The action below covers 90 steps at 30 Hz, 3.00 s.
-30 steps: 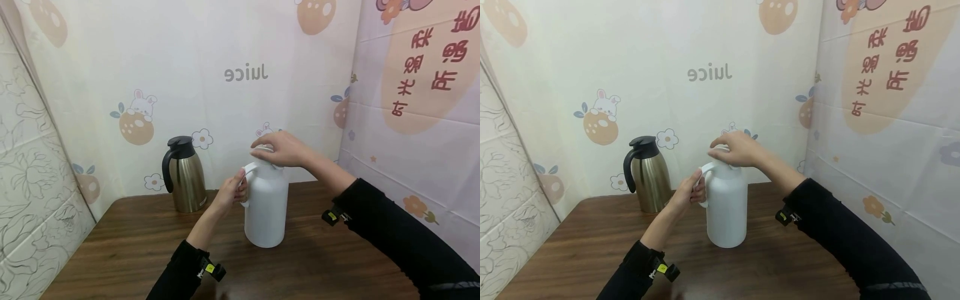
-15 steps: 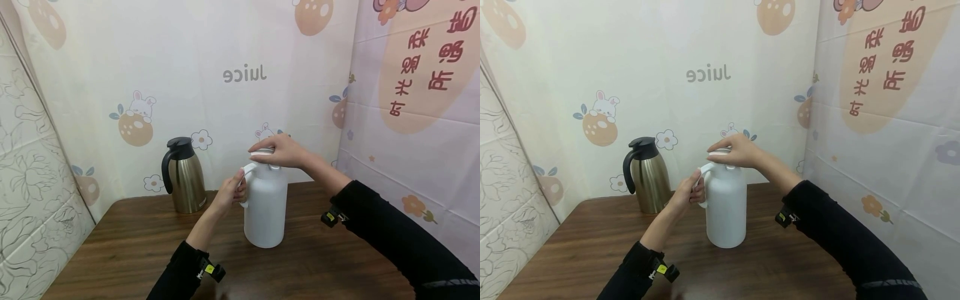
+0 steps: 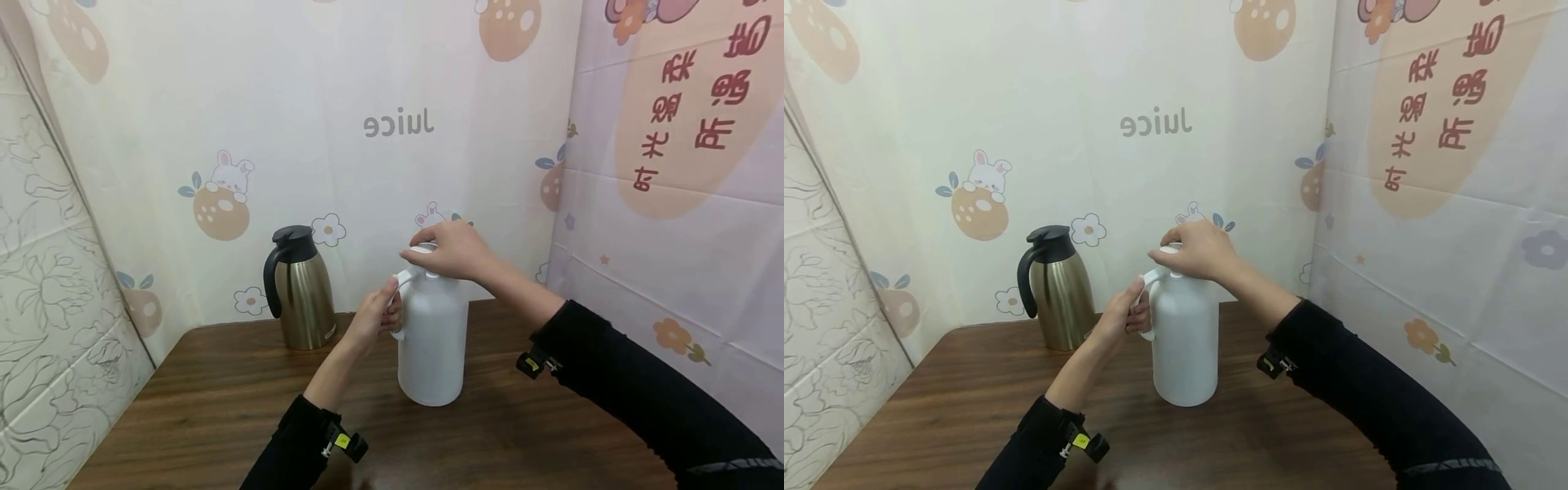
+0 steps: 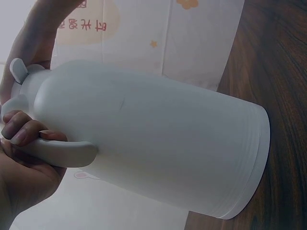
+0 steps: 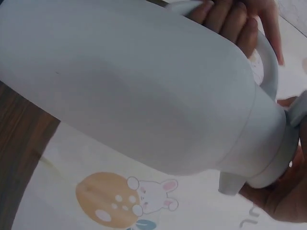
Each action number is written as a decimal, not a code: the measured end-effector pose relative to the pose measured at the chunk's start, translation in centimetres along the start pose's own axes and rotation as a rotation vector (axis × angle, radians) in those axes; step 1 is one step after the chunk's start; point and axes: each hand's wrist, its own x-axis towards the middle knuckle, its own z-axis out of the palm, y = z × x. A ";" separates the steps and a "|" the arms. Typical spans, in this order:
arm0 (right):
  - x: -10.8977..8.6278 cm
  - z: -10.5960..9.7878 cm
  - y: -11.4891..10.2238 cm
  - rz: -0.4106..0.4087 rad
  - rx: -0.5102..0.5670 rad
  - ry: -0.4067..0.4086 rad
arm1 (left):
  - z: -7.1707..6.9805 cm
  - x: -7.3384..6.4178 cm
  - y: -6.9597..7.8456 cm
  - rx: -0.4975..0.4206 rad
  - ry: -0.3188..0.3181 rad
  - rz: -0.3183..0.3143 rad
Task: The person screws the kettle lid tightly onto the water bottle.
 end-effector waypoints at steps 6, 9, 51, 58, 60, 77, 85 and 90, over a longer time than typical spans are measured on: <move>0.7 0.0 2.1 -0.281 0.103 -0.054 | -0.1 0.0 0.1 0.027 -0.008 0.001; 0.8 0.4 3.4 -0.381 0.193 -0.061 | -0.1 -0.1 0.1 0.036 -0.007 0.000; -0.9 2.2 4.4 -0.579 -0.016 0.091 | 0.0 -0.1 0.1 0.038 -0.018 0.011; -1.2 2.1 3.5 -0.485 -0.085 0.056 | 0.3 -0.2 0.2 0.006 -0.005 0.013; -1.3 2.1 2.8 -0.424 -0.127 0.045 | 0.3 -0.3 0.2 -0.004 0.011 0.010; -2.1 2.8 0.7 -0.206 -0.160 0.104 | 0.0 -0.3 0.2 0.009 -0.021 -0.003; -2.9 5.0 2.8 -0.345 0.044 0.402 | -1.3 -0.8 0.8 0.001 -0.177 -0.023; -4.9 6.7 3.2 -0.306 0.151 0.602 | -1.9 -1.0 0.9 -0.081 -0.307 -0.039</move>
